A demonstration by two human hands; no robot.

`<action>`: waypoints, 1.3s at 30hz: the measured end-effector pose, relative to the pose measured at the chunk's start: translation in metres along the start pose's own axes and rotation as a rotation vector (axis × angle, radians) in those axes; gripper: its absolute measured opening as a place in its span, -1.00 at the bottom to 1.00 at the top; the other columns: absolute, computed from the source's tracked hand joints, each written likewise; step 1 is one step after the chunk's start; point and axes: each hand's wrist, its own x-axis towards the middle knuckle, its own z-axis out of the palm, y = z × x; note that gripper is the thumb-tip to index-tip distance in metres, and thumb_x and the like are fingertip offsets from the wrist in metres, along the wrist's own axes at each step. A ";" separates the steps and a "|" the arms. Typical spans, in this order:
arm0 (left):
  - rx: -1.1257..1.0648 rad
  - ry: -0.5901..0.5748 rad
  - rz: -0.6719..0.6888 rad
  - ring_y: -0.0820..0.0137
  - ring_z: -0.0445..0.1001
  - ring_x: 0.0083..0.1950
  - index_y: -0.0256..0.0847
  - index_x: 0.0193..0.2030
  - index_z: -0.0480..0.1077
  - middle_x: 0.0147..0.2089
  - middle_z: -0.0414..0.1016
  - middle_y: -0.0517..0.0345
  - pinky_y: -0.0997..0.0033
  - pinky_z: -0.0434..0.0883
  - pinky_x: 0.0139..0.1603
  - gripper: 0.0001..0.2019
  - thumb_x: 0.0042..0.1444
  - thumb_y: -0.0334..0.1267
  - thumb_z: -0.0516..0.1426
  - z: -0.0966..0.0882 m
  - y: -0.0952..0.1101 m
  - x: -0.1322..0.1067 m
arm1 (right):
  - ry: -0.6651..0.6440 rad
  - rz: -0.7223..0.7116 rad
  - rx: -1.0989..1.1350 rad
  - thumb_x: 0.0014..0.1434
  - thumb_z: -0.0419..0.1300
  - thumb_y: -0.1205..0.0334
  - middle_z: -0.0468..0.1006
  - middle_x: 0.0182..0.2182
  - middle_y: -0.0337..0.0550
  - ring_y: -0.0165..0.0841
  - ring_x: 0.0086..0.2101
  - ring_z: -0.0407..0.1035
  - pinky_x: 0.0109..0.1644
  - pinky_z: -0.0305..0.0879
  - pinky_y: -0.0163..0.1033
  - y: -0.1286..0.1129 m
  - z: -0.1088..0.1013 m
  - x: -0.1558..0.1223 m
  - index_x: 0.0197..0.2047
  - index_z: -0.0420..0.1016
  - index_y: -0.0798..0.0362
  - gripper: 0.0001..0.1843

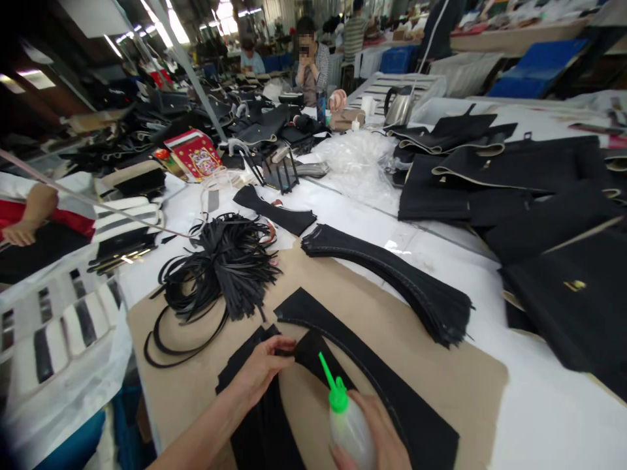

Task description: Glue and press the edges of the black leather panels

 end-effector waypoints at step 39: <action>-0.020 -0.154 0.191 0.27 0.49 -0.24 -0.27 -0.22 0.54 -0.31 0.57 0.08 0.35 0.37 -0.10 -0.77 -0.04 -0.27 0.18 -0.032 0.008 -0.003 | -0.253 -0.125 -0.618 0.08 0.09 0.07 0.45 -0.17 -0.11 -0.22 -0.32 0.49 -0.34 0.48 -0.14 -0.050 0.047 0.046 -0.02 0.31 -0.01 -0.62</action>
